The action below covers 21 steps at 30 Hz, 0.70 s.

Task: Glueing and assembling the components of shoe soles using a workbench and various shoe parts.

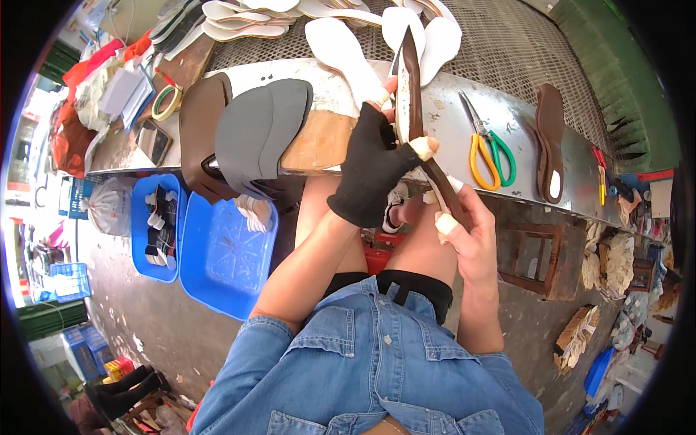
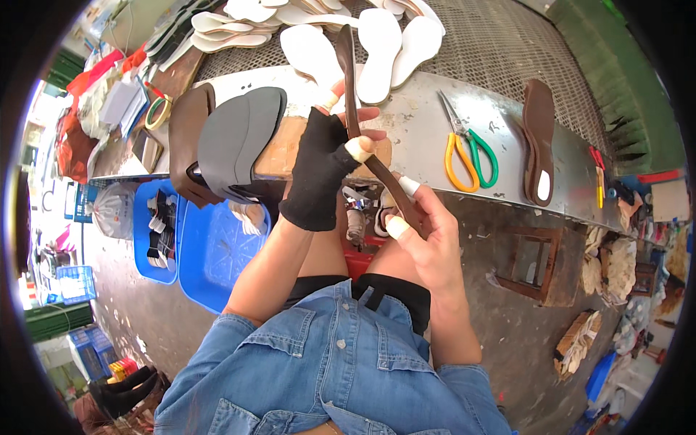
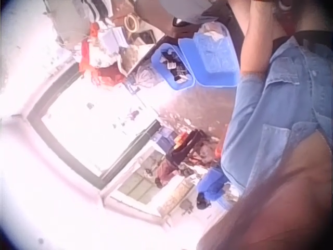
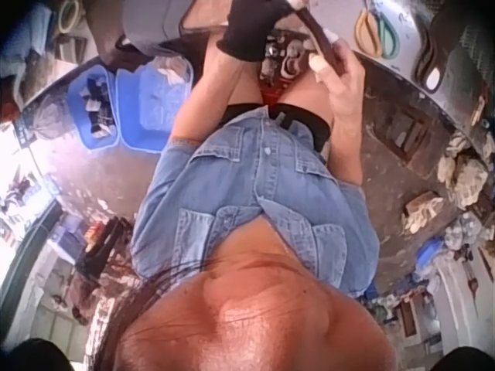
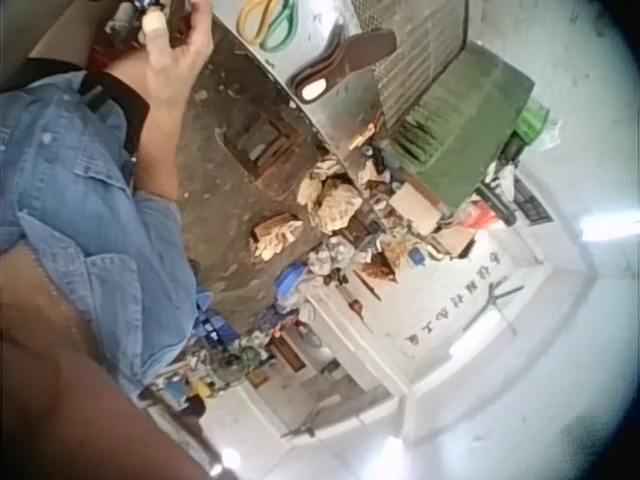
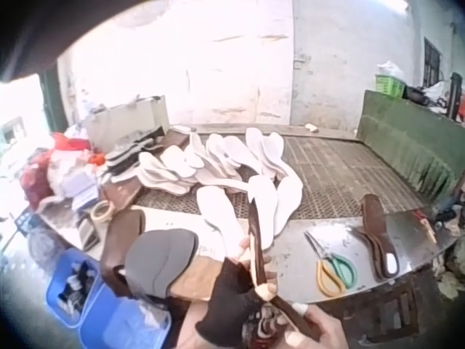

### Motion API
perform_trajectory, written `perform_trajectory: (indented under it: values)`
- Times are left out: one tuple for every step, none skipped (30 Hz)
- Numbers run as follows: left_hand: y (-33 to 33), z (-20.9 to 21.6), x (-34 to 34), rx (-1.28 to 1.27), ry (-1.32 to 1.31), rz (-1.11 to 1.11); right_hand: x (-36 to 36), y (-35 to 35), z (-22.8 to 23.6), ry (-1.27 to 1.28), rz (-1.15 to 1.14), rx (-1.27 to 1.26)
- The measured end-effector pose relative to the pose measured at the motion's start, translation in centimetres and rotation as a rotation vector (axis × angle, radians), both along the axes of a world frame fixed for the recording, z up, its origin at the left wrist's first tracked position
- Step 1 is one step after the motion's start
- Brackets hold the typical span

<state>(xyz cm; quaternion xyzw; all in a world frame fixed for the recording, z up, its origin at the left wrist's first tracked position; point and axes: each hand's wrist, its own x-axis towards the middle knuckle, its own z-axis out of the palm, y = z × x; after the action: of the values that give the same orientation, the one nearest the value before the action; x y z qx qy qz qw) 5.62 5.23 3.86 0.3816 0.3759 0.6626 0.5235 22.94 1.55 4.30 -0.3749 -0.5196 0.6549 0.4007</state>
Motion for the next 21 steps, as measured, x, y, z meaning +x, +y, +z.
perform_trajectory:
  values:
    - [-0.1,0.2,-0.2,-0.018,-0.028,-0.027,0.1,0.0,0.0,-0.021,-0.001,-0.006]
    - [-0.1,0.3,-0.2,-0.036,-0.057,-0.055,0.3,0.0,-0.1,-0.043,-0.003,-0.013]
    - [0.0,-0.3,0.1,0.0,-0.03,-0.042,0.4,-0.1,0.1,-0.044,-0.01,-0.012]
    - [0.1,-0.5,0.4,0.001,-0.032,-0.052,0.6,-0.2,0.4,-0.086,-0.025,0.009]
    - [0.1,-0.6,0.7,-0.015,-0.053,-0.087,0.8,-0.4,0.7,-0.127,-0.045,0.028]
    - [0.2,-0.7,1.1,-0.03,-0.075,-0.126,0.9,-0.5,0.8,-0.131,-0.065,0.03]
    - [1.3,-2.0,1.0,-0.108,-0.215,-0.207,1.1,-0.4,0.7,-0.158,-0.108,0.113]
    - [2.5,-3.9,0.4,-0.186,-0.351,-0.291,1.1,-0.2,0.6,-0.186,-0.153,0.2]
    - [3.0,-6.1,-0.7,-0.383,-0.155,-0.172,1.7,0.4,0.1,-0.329,-0.202,0.269]
    - [2.3,-3.7,0.0,-0.288,-0.127,-0.08,2.9,1.4,-0.6,-0.484,-0.265,0.328]
    - [1.3,-4.6,-1.5,-0.179,-0.046,-0.071,3.3,2.6,-0.9,-0.479,-0.411,0.469]
    - [0.4,-4.6,-2.7,-0.128,-0.037,-0.111,5.0,4.2,-1.3,-0.711,-0.517,0.627]
    - [-0.2,-3.5,-3.0,-0.173,0.05,-0.125,7.2,5.6,-1.5,-0.875,-0.675,0.715]
    - [-0.8,-3.4,-3.7,-0.184,0.119,-0.111,9.1,7.1,-1.6,-1.024,-0.819,0.802]
    - [-1.3,-3.6,-4.8,-0.231,0.135,-0.096,10.7,8.6,-1.9,-1.143,-0.892,0.776]
    - [-1.9,-3.9,-5.7,-0.283,0.149,-0.069,12.3,9.8,-2.2,-1.256,-0.952,0.752]
    - [-2.3,-4.4,-6.2,-0.269,0.134,-0.077,13.5,10.9,-2.5,-1.39,-0.97,0.746]
    - [-2.6,-4.9,-6.7,-0.259,0.12,-0.072,14.6,12.1,-3.0,-1.516,-0.975,0.747]
    - [-2.8,-4.9,-6.1,-0.29,0.075,-0.075,16.3,13.0,-3.7,-1.539,-0.936,0.806]
    - [-2.8,-4.7,-5.9,-0.25,0.221,-0.105,17.8,13.6,-4.5,-1.551,-0.896,0.87]
    - [-3.0,-4.4,-5.6,-0.157,0.302,-0.132,18.9,13.7,-4.9,-1.58,-0.896,0.911]
